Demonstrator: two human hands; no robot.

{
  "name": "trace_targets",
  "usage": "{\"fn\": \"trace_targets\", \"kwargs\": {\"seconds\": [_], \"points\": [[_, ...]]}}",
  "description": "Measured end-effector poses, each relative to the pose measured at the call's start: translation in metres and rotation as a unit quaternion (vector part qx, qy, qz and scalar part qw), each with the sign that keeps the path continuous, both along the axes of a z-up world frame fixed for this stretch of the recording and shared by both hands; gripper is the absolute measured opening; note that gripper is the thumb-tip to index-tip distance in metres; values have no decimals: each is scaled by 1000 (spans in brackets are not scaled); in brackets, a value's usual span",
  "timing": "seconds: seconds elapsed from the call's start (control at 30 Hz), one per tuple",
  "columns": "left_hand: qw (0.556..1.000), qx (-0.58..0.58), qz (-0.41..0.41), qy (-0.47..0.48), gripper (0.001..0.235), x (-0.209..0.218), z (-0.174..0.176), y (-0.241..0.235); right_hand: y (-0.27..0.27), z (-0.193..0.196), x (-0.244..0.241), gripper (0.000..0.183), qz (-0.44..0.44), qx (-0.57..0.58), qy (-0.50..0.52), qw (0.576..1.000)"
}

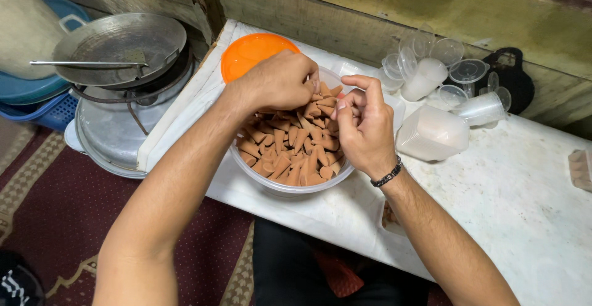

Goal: The person repeatedly picks small brown cone-shaped items from a large container and places them into a small clear plastic container. They arrange the cones in rows and occasionally adjust their positions. The process is repeated multiple times throughout the clip.

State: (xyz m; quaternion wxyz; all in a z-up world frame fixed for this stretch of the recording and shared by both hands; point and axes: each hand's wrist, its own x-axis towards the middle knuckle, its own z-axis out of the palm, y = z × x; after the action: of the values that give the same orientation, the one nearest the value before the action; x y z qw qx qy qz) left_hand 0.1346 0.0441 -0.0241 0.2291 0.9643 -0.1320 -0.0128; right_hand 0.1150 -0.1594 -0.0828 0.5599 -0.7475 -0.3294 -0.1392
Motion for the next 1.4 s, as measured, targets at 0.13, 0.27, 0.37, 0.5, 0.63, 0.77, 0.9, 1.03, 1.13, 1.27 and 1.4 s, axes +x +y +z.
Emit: {"fn": "trace_targets", "kwargs": {"seconds": [0.13,0.27,0.37,0.5,0.63,0.77,0.9,1.03,1.13,1.27,1.4], "points": [[1000,-26,10,9,25,1,7,10,0,-2,1,34,0,4,-3,1000],[994,79,-8,-70,12,15,-4,12,1,-2,0,34,0,8,-5,1000],[990,125,-11,-68,10,21,-8,9,0,-1,-1,35,0,4,-1,1000],[983,170,0,-73,8,33,-16,11,1,-2,0,35,1,3,3,1000],[981,173,3,-87,10,34,-21,11,1,-3,0,35,0,4,0,1000],[978,178,18,-106,14,23,-10,11,2,4,-7,33,0,28,16,999],[960,207,12,-187,23,-6,11,7,-7,3,-15,26,41,136,62,988],[957,187,5,-221,33,-60,45,-24,-37,17,-38,23,30,130,12,991],[953,171,-43,-247,30,-91,45,-64,-68,30,-61,24,-36,57,-10,998],[937,130,-128,-298,7,-110,3,-124,-114,30,-86,22,-72,-104,-114,985],[937,68,-190,-286,14,-118,-20,-164,-161,-2,-98,23,-98,-167,-71,979]]}}
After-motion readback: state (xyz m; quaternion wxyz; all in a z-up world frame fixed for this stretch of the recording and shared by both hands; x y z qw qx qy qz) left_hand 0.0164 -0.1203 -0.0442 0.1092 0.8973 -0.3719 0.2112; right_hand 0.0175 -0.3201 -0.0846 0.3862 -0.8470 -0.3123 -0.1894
